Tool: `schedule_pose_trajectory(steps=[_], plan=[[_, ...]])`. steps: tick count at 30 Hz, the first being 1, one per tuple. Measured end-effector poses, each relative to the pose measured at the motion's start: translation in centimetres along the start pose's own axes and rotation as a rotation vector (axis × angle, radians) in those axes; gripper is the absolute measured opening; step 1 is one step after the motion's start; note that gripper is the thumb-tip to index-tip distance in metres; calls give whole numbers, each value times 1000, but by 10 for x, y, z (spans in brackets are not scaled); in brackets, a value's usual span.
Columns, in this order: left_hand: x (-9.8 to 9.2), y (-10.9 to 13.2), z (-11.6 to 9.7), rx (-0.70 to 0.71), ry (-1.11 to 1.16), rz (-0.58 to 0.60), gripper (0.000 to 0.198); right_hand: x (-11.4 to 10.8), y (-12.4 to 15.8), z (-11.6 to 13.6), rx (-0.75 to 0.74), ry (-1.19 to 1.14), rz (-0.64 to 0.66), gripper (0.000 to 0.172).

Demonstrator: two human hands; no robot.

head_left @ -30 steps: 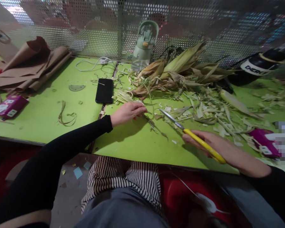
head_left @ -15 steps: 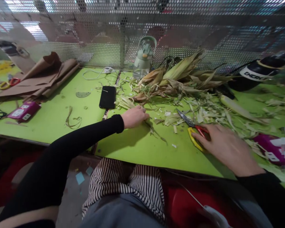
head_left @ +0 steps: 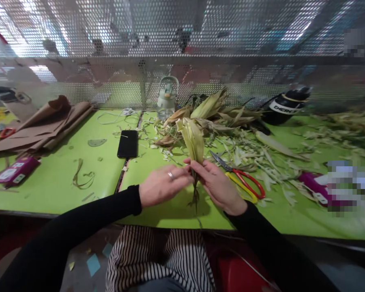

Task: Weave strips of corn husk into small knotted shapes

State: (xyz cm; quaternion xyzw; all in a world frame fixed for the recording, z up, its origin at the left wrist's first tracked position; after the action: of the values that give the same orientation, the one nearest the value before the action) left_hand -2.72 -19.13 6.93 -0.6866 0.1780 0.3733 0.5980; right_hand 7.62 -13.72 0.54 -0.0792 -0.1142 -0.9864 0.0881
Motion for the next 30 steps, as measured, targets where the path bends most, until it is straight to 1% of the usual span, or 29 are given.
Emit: schedule_pose_trajectory(steps=[1,2,3,4,5,7,8,10,12,13,14,15,16,17,18,19,20,21,23,24,26,27,30], plan=[[-2,3,24,-236,144,-49,14,0,-1,1,-24,-19,-4,34],[2,9,44,-452,313,-70,22,0,-1,2,-35,-38,2,34],[12,14,55,-611,509,-62,30,0,-2,1,-36,-57,13,34],[24,14,57,-699,720,-40,37,1,-2,1,-34,-78,23,35],[34,9,54,-727,918,-23,39,1,-2,0,-31,-102,29,35],[47,-1,48,-757,1195,-37,40,4,-1,-6,-16,-143,53,38],[54,-4,47,-787,1285,-51,42,8,0,-10,-1,-154,75,39],[66,-6,47,-864,1396,-70,42,15,3,-18,23,-146,127,43],[72,-9,46,-904,1446,-89,39,19,7,-20,17,-70,168,53],[73,-11,45,-904,1451,-102,36,19,10,-18,-3,14,176,57],[73,-12,46,-900,1449,-123,33,16,12,-14,-33,143,170,61],[71,-13,47,-898,1436,-152,30,8,15,-7,-75,311,133,62],[68,-13,48,-901,1416,-182,26,-2,18,-1,-107,524,90,58],[66,-12,50,-909,1396,-204,21,-18,21,10,-157,763,-18,53],[64,-10,52,-923,1372,-212,18,-38,24,21,-202,992,-159,47],[63,-8,54,-939,1345,-209,16,-58,27,30,-214,1189,-280,41],[62,-5,56,-950,1314,-193,16,-78,30,35,-198,1366,-383,36],[61,-2,58,-953,1279,-171,17,-95,29,33,-136,1518,-412,32],[56,2,63,-936,1199,-153,23,-121,30,32,-92,1581,-435,30],[53,4,65,-922,1165,-156,27,-129,30,32,-91,1595,-429,30],[49,5,68,-905,1123,-161,33,-140,30,30,-71,1588,-419,27],[48,6,68,-908,1109,-160,33,-144,30,28,-45,1585,-414,23],[47,8,70,-955,1088,-141,23,-153,27,25,44,1582,-399,12]])
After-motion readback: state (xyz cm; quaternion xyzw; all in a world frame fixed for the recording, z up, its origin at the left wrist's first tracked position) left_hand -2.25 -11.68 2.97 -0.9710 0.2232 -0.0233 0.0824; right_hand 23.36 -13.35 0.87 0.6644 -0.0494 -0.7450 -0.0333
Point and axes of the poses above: each hand's wrist, its own y-axis away from the middle knuckle, its own x-axis out of the palm, z = x × y, the point moved 10 cm from there along -y, towards the middle knuckle, and after that the axes turned 8 degrees about x, right-handed, at the moved point
